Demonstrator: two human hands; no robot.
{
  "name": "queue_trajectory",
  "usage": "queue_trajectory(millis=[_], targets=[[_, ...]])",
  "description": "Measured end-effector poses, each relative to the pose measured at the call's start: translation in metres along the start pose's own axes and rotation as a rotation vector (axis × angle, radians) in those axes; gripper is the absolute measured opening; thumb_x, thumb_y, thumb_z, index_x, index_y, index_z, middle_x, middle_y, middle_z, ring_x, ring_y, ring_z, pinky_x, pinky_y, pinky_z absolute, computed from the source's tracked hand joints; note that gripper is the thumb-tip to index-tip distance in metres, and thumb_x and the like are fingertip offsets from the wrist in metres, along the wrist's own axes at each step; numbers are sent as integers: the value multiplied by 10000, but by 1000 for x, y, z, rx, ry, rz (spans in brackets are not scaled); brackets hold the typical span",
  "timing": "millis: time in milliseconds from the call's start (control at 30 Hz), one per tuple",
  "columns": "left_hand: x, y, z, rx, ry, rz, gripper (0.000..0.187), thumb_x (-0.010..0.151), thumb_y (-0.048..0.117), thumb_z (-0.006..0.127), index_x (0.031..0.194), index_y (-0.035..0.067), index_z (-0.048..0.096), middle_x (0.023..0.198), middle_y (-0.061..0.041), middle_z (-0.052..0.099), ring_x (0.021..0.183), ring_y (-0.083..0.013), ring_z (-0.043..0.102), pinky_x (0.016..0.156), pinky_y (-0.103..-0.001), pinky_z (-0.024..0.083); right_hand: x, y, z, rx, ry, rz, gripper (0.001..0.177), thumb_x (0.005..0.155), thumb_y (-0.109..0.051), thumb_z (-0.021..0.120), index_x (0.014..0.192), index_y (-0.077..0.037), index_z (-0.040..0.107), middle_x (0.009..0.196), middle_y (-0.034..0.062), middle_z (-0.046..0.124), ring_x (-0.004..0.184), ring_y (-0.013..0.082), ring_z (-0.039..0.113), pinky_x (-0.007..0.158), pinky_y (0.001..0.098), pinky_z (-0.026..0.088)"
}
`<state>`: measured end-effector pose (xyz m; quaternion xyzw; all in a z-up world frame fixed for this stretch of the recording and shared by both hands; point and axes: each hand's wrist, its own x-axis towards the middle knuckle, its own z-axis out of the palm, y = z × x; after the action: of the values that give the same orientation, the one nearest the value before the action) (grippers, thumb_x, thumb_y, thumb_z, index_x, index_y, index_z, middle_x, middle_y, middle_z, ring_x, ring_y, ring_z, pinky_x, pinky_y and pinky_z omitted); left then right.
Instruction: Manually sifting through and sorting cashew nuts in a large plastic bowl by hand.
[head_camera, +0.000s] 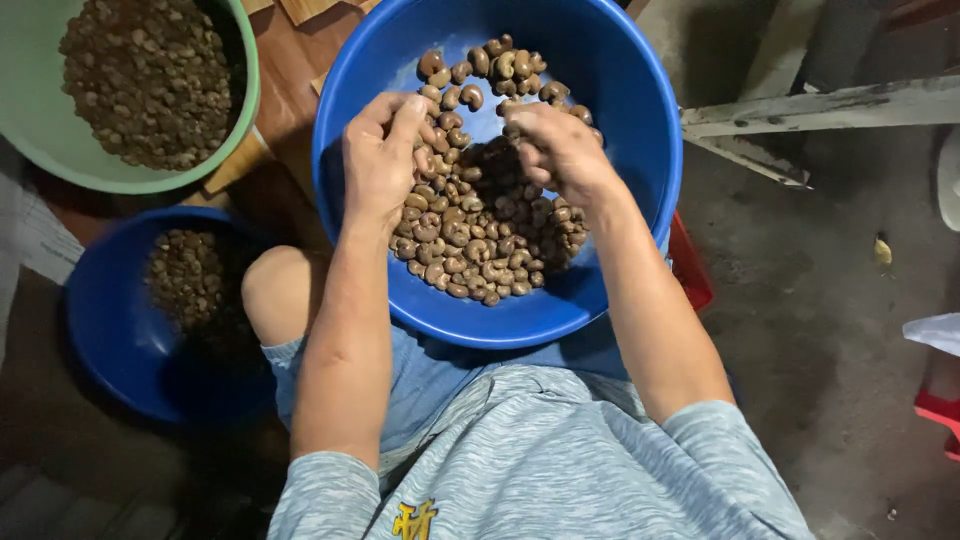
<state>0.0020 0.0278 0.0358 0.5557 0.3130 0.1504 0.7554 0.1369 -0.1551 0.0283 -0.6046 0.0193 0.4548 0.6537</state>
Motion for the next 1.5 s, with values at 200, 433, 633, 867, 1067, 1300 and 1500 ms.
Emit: queue_trajectory(millis=[200,433,633,867,1067,1300,1500], targets=[[4,-20,-6,1136,-75,-20,320,1038,278,589,1214,39,706,936,-151,777,835,-363,745,800,-517,567,-27,17,-47,540,-371,-147,267,970,-246,525,1165,-93,625,743,81,588,495,107,448,384,193,266],[29,-89,-13,1405,-122,-21,484,1027,473,678,1045,-4,758,918,-279,717,921,-485,724,753,-628,592,-41,36,-40,429,-26,-82,351,963,-482,609,1014,-135,621,762,98,529,493,123,448,322,170,300],[36,-106,-2,1513,-171,-97,487,1027,460,631,930,12,798,941,-297,743,964,-490,728,813,-610,585,-50,70,-28,545,88,58,403,988,-504,600,1065,-108,602,826,82,559,545,117,501,342,139,317],[-4,-56,12,929,-265,-11,445,1084,410,575,966,7,723,669,-198,664,646,-340,673,664,-483,530,-61,100,-23,658,95,205,455,963,-548,633,1073,-107,660,827,98,668,636,180,624,431,189,436],[-88,-27,65,501,-211,120,336,1040,374,586,986,67,711,770,-140,713,694,-228,682,706,-372,552,-60,162,-1,806,106,312,469,942,-480,716,1175,-76,674,1048,164,733,940,321,747,766,467,653],[-142,-50,84,760,-187,833,171,1002,169,539,1035,71,676,946,-115,624,881,-358,649,756,-393,477,-109,105,40,932,102,221,242,977,-327,691,912,-95,667,746,61,699,632,148,664,600,248,598],[-152,-42,92,711,-127,999,181,972,119,542,1005,30,697,983,-166,658,885,-365,670,840,-411,491,-137,69,39,1135,-108,151,308,1049,-313,610,1106,-13,642,736,-30,633,622,4,608,628,87,538]])
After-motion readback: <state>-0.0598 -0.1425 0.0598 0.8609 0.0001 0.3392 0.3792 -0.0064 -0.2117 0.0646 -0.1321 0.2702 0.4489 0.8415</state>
